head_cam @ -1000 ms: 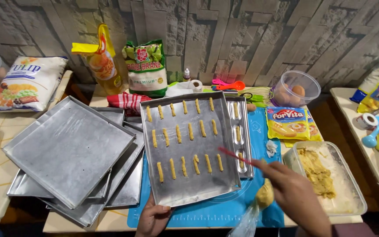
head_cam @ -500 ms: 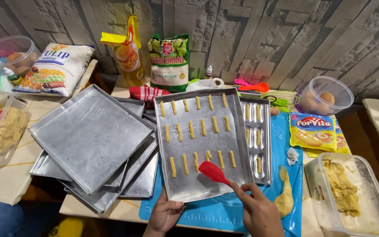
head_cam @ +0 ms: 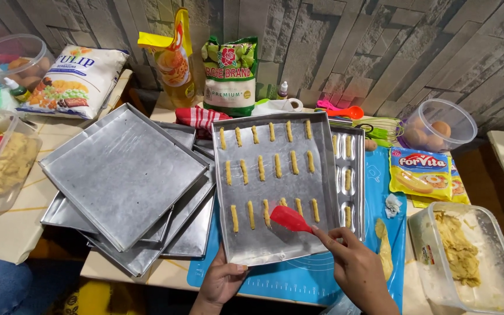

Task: Straightening and aligning piped dough strips on a baking tray using a spatula and fingers to ensure uniform spacing.

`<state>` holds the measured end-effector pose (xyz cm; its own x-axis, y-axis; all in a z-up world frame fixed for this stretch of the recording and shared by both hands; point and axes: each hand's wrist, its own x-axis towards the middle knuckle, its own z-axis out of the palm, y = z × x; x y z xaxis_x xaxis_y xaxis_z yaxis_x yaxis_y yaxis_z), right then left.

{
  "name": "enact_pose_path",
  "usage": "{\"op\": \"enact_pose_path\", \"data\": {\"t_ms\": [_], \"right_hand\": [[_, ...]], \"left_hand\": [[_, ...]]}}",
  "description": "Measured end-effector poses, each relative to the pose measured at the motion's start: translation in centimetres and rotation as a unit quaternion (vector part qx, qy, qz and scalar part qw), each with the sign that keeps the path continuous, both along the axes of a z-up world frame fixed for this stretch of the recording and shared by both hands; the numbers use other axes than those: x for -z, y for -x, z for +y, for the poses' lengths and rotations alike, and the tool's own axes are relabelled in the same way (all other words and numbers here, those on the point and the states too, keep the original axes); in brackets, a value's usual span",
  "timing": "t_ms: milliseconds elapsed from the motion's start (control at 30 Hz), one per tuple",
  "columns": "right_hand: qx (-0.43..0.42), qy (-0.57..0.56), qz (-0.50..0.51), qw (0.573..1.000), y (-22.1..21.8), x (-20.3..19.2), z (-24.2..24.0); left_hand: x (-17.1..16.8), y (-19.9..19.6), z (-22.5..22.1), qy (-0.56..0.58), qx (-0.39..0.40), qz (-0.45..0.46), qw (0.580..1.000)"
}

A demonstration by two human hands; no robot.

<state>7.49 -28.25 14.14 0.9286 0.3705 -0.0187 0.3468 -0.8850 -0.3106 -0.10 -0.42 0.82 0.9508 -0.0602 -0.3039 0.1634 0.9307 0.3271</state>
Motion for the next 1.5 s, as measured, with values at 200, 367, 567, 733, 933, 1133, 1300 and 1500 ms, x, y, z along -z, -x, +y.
{"op": "enact_pose_path", "data": {"t_ms": [200, 367, 567, 733, 933, 1133, 1300, 1500], "right_hand": [[-0.036, 0.073, -0.007, 0.997, -0.4, 0.2, 1.2], [-0.049, 0.061, -0.040, 0.996, -0.6, -0.4, 0.9], [-0.069, 0.059, -0.079, 0.993, -1.0, -1.7, 0.2], [-0.093, 0.065, -0.084, 0.990, -1.1, -1.7, 0.9], [-0.109, 0.114, -0.127, 0.979, -0.8, -3.5, 0.7], [-0.154, 0.170, -0.177, 0.957, -1.3, -6.9, 3.5], [-0.210, 0.245, -0.172, 0.931, -1.8, -7.6, 5.7], [-0.182, 0.221, -0.213, 0.934, -1.8, -10.3, 3.9]], "left_hand": [[-0.4, 0.0, 0.0, -0.011, 0.014, -0.015, 1.000], [0.1, 0.0, 0.1, -0.003, 0.012, 0.006, 1.000], [0.2, -0.1, 0.1, -0.012, 0.016, -0.023, 1.000], [0.4, 0.0, 0.0, -0.003, 0.015, -0.052, 0.999], [0.4, 0.0, 0.0, -0.012, 0.018, -0.048, 0.999], [0.5, 0.1, 0.1, -0.028, 0.041, -0.034, 0.998], [-0.8, 0.2, 0.2, -0.024, 0.040, -0.082, 0.996], [-0.5, 0.2, 0.3, -0.013, 0.046, -0.026, 0.999]]}}
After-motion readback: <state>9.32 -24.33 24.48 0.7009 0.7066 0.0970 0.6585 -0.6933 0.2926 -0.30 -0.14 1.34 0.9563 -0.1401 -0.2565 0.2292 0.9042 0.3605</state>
